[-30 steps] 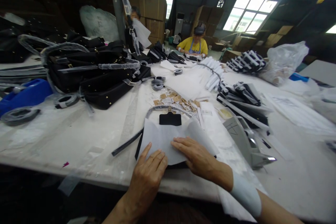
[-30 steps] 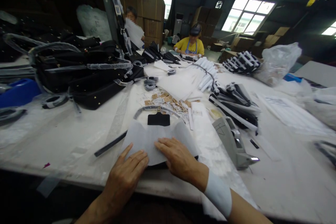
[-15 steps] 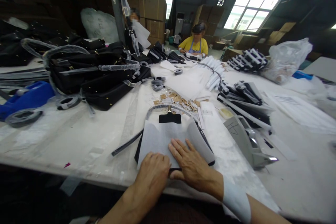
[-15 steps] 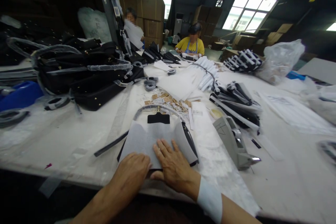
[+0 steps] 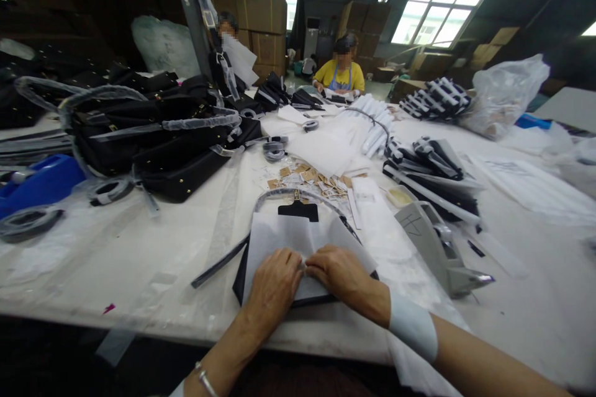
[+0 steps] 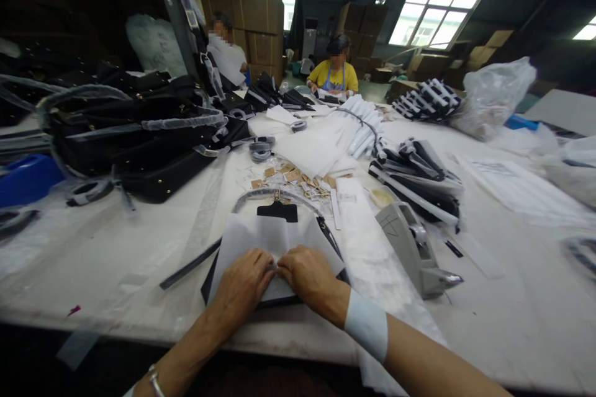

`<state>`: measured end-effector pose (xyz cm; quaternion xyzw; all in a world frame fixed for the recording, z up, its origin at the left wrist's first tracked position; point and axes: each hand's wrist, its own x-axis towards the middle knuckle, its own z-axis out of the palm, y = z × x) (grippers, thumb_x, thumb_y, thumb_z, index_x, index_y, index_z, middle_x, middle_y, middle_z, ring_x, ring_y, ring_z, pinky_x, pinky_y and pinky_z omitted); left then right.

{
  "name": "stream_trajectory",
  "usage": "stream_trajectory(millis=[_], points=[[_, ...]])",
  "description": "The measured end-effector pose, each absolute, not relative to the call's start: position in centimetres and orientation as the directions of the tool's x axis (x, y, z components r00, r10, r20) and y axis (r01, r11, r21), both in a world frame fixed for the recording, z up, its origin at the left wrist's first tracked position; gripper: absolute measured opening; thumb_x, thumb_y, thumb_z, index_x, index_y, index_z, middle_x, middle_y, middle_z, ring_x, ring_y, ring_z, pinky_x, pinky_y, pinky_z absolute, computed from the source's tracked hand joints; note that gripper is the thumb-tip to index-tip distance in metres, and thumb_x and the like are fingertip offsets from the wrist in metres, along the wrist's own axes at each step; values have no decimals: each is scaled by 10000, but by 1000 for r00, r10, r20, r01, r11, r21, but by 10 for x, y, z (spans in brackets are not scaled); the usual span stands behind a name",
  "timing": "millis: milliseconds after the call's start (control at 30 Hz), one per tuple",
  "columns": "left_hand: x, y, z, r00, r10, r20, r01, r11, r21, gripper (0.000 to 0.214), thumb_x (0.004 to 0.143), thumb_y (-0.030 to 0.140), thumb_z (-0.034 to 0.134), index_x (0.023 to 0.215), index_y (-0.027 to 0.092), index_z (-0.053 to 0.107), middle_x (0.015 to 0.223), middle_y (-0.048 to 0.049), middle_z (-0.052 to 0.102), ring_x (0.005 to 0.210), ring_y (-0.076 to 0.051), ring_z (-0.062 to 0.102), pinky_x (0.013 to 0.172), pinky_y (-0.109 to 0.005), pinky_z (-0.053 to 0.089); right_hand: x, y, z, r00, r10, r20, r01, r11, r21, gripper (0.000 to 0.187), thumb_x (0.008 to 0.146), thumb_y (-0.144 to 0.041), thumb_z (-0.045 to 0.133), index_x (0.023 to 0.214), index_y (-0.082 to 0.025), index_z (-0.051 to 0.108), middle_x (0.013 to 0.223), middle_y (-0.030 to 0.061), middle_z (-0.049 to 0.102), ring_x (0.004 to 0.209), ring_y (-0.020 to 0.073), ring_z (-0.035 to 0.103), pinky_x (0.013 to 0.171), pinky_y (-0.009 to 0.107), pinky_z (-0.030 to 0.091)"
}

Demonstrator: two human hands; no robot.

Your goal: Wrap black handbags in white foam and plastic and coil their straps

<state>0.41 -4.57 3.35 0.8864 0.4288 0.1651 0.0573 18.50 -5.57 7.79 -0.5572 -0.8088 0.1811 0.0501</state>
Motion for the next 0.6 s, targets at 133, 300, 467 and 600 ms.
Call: stream_trajectory(millis=[133,300,467,600], points=[[2,-46,20,612,695,378,586,-719,374,118,957,156,490,991,202,593,985,-48,667,934,-207,617,825,-354,482,182,-59,66,-361,928,-88,912,332,-240,266,974,-340,564,839,-203,746,826,51,712,816,202,629,663,279,409],[4,-47,12,586,731,349,608,-682,406,105,961,206,530,927,210,629,929,-35,697,898,-204,649,817,-356,491,180,-61,49,-386,921,-59,917,376,-130,207,948,-241,598,782,-189,710,820,49,686,812,203,586,658,299,375],[7,-51,19,591,767,250,670,-639,377,58,930,183,582,905,210,627,876,-15,664,852,-208,617,774,-356,470,182,-64,45,-341,940,-4,914,331,-236,121,947,-240,606,936,-214,723,914,45,686,903,218,582,773,331,390],[8,-52,20,610,763,214,690,-644,331,65,921,165,580,926,212,626,874,-15,643,856,-228,591,776,-381,458,185,-60,47,-301,953,-35,861,256,-439,151,921,-308,656,1052,-302,730,959,9,687,949,204,583,832,338,377]])
